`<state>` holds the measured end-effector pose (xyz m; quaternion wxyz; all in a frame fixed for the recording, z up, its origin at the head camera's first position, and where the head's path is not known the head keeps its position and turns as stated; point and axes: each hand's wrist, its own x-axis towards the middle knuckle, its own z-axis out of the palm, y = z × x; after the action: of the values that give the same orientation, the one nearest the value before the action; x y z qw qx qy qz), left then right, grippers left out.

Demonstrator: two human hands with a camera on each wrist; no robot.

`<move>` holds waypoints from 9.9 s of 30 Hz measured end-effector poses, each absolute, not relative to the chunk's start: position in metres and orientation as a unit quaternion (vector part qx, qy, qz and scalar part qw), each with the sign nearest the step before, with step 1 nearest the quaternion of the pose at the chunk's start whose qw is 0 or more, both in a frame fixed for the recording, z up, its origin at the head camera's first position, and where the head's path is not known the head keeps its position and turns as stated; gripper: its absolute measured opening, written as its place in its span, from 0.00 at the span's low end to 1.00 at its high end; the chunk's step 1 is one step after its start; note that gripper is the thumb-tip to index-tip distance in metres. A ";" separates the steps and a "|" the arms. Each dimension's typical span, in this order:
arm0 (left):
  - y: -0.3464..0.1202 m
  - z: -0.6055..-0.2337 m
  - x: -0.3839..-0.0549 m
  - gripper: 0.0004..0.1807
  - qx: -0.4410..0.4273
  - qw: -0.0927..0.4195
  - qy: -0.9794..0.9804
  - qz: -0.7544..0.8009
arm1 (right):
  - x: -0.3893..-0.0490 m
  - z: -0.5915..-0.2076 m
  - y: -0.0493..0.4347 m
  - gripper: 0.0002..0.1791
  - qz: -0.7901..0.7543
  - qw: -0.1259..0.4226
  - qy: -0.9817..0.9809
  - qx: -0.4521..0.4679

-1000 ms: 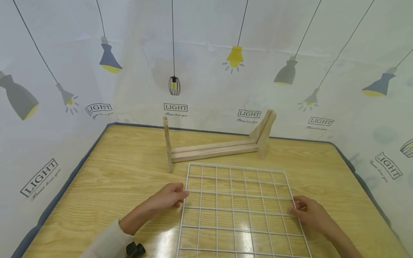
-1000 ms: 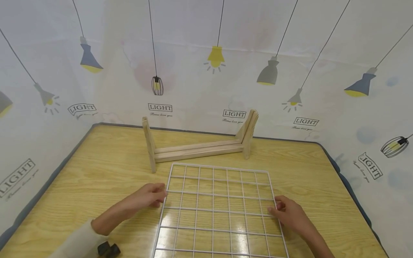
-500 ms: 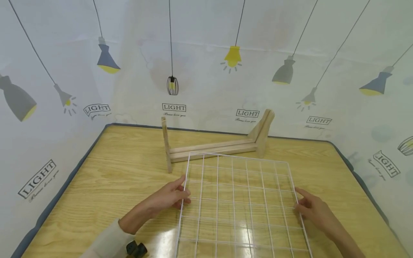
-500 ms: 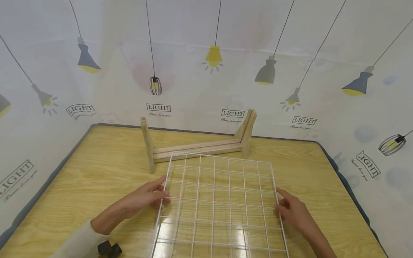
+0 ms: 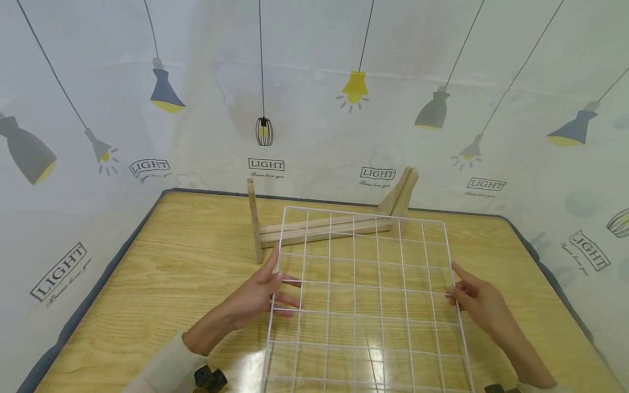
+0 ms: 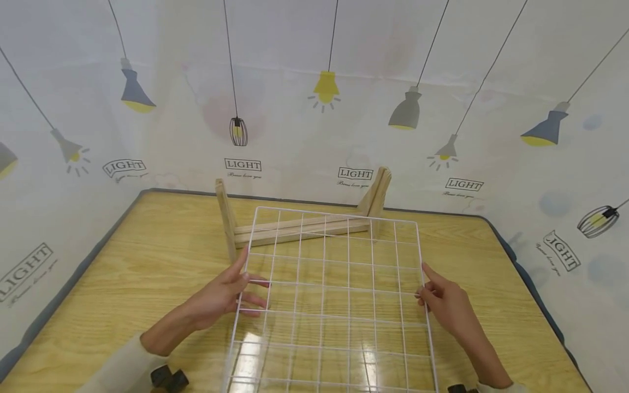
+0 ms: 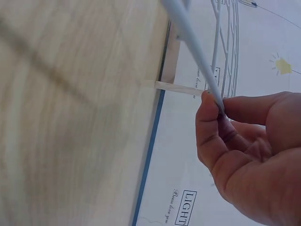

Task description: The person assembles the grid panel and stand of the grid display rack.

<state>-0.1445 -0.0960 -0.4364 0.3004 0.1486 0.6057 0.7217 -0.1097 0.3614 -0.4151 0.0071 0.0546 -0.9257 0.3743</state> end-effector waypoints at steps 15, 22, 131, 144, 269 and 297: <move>-0.084 -0.422 -0.153 0.30 0.090 0.214 0.598 0.767 | -0.125 -0.392 0.349 0.32 0.364 0.123 -0.921 0.070; -0.083 -0.410 -0.156 0.24 0.076 0.184 0.617 0.762 | -0.128 -0.380 0.345 0.33 0.363 0.136 -0.920 0.065; -0.067 -0.368 -0.173 0.19 0.303 -0.064 0.582 0.752 | -0.149 -0.380 0.176 0.41 0.136 0.450 -0.874 0.120; -0.075 -0.362 -0.174 0.21 0.323 -0.100 0.644 0.686 | -0.153 -0.376 0.180 0.38 0.138 0.486 -0.854 0.128; -0.100 -0.434 -0.219 0.42 0.148 -0.042 0.838 0.524 | -0.193 -0.272 0.174 0.35 0.159 0.574 -0.796 0.108; -0.100 -0.435 -0.218 0.44 0.151 -0.028 0.837 0.525 | -0.209 -0.248 0.168 0.34 0.167 0.589 -0.784 0.103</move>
<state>-0.2185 -0.0995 -0.4351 -0.0285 0.1512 0.8370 0.5251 -0.2088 0.1675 -0.2479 0.5895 0.1029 -0.7836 0.1669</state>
